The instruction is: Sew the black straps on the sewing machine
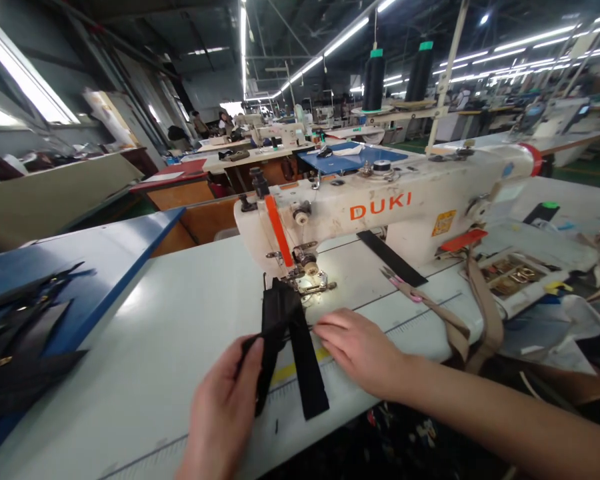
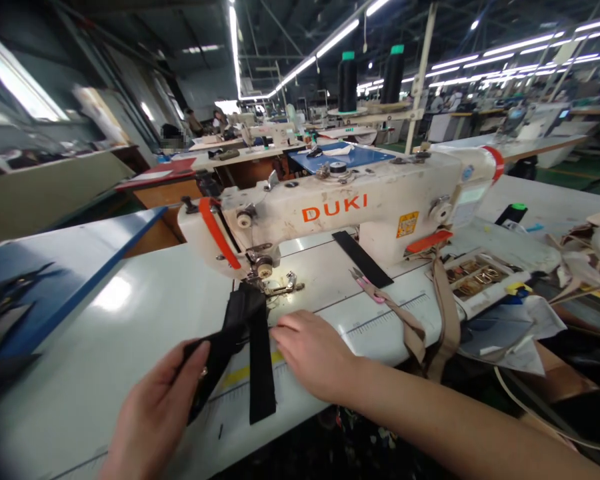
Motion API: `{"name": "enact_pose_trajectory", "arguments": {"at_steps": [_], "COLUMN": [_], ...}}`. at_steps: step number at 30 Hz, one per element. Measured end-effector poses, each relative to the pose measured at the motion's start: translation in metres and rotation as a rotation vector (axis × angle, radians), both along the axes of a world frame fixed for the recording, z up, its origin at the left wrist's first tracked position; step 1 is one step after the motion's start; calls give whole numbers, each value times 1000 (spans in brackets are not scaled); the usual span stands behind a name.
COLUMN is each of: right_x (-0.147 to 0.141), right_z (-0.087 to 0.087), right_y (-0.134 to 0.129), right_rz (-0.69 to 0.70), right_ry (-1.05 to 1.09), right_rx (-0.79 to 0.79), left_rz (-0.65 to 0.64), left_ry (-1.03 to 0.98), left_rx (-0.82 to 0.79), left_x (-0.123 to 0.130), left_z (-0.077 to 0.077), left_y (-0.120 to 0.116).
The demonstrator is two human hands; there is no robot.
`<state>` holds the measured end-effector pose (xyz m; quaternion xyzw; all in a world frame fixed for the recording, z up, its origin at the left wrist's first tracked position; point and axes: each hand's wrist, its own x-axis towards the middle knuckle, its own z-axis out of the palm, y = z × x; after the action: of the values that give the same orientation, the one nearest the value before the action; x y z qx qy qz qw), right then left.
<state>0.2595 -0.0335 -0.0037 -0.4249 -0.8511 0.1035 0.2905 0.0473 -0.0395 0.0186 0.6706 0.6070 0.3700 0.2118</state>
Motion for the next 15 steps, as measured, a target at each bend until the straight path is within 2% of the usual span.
{"name": "enact_pose_trajectory", "arguments": {"at_steps": [2, 4, 7, 11, 15], "right_x": [-4, -11, -24, -42, -49], "right_z": [4, 4, 2, 3, 6], "right_y": [-2, -1, 5, 9, 8], "right_rz": [48, 72, 81, 76, 36], "right_ry": [-15, -24, -28, -25, -59], "right_rx": [17, 39, 33, 26, 14], "left_rz": [80, 107, 126, 131, -2], "left_ry": [-155, -275, -320, -166, 137], "left_rx": [-131, -211, -258, -211, -25], "left_x": [-1, 0, 3, 7, 7], "left_z": [8, 14, 21, 29, 26], "left_y": [2, 4, 6, 6, 7]}}
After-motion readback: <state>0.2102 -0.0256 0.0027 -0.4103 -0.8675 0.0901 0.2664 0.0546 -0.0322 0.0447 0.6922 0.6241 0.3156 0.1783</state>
